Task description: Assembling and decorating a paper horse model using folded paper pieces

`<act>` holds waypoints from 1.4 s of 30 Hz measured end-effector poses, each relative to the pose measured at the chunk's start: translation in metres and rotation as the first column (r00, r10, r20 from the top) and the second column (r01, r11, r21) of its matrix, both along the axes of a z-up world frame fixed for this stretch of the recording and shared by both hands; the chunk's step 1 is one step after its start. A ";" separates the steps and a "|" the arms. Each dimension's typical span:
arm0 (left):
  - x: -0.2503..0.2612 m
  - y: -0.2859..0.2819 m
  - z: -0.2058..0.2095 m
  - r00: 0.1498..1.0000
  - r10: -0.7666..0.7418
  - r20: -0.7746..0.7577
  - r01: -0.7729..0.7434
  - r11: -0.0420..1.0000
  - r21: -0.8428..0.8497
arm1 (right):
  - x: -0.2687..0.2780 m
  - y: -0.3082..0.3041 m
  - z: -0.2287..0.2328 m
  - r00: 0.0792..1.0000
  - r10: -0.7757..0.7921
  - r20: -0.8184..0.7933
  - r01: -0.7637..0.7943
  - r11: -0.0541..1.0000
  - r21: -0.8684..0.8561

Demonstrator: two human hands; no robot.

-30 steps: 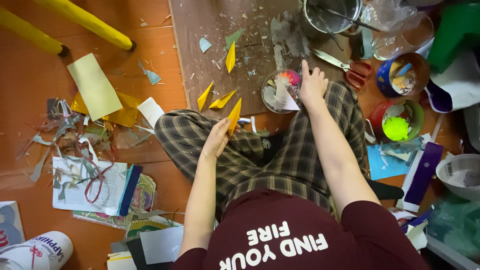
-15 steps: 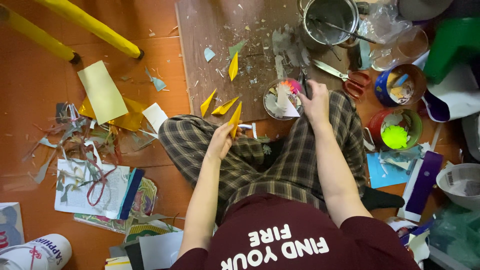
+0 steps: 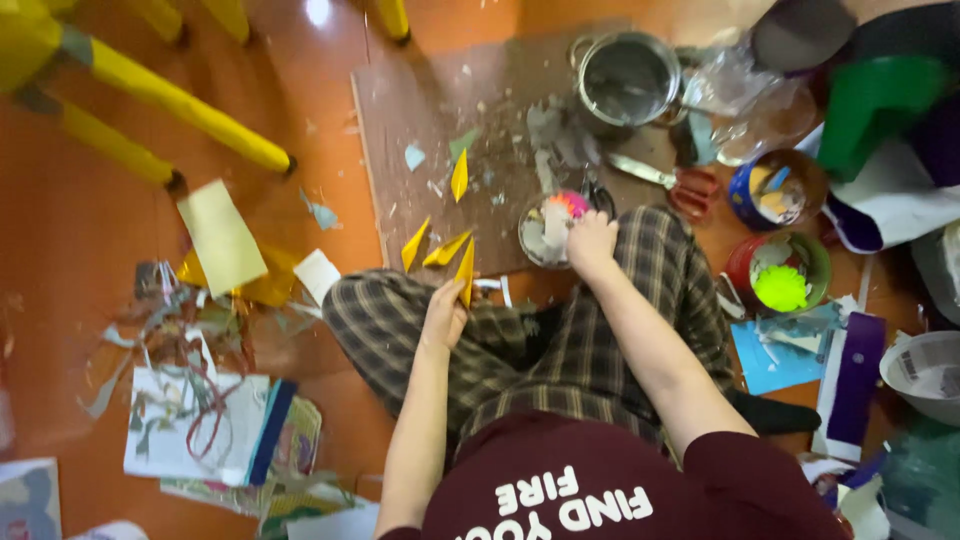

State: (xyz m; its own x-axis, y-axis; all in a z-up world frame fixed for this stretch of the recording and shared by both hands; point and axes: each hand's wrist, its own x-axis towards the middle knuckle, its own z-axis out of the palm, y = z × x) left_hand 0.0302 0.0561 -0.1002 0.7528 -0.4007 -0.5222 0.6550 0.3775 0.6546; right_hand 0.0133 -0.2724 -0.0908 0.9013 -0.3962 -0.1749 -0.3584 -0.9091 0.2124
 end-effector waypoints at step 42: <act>-0.037 -0.071 0.132 1.000 0.014 -0.018 -0.019 0.925 -0.379 | -0.059 0.119 0.126 0.845 -0.535 -0.004 -0.465 -0.737 0.490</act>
